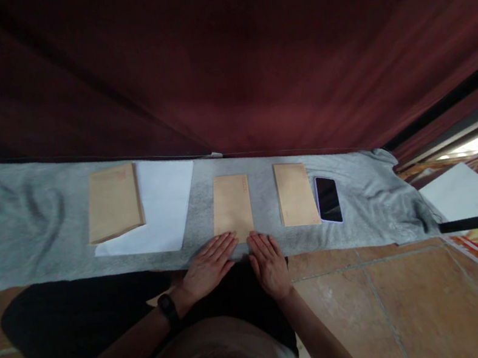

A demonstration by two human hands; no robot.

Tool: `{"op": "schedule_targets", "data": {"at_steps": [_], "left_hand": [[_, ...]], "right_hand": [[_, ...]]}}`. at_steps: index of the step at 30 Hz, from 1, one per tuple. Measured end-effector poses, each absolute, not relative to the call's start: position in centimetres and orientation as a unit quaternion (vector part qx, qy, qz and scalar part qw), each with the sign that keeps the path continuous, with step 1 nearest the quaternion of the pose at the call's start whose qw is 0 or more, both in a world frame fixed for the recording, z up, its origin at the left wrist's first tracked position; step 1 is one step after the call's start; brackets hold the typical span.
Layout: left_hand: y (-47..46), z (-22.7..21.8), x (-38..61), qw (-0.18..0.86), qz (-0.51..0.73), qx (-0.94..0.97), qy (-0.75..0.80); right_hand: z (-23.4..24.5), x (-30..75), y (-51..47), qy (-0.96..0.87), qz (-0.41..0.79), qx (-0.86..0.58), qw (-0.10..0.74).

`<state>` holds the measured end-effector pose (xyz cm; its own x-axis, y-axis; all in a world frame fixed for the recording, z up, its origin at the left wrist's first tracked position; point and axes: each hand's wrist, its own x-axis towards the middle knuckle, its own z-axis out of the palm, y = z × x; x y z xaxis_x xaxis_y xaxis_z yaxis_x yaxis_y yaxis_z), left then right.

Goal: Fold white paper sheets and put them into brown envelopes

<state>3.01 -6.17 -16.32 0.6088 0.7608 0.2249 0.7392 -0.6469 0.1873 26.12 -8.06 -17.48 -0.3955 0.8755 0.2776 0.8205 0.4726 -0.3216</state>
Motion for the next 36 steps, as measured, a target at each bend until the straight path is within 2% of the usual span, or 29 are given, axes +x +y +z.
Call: {"op": "schedule_targets", "data": {"at_steps": [11, 21, 36], "left_hand": [[-7.0, -16.2, 0.0, 0.019, 0.151, 0.883, 0.443], [-7.5, -16.8, 0.9, 0.023, 0.155, 0.874, 0.459], [-7.0, -16.0, 1.9, 0.017, 0.160, 0.863, 0.478]], "right_hand": [[-16.8, 25.7, -8.3, -0.815, 0.067, -0.529, 0.226], [-16.4, 19.5, -7.6, -0.848, 0.088, -0.487, 0.189], [-17.7, 24.9, -8.0, -0.804, 0.057, -0.552, 0.212]]}}
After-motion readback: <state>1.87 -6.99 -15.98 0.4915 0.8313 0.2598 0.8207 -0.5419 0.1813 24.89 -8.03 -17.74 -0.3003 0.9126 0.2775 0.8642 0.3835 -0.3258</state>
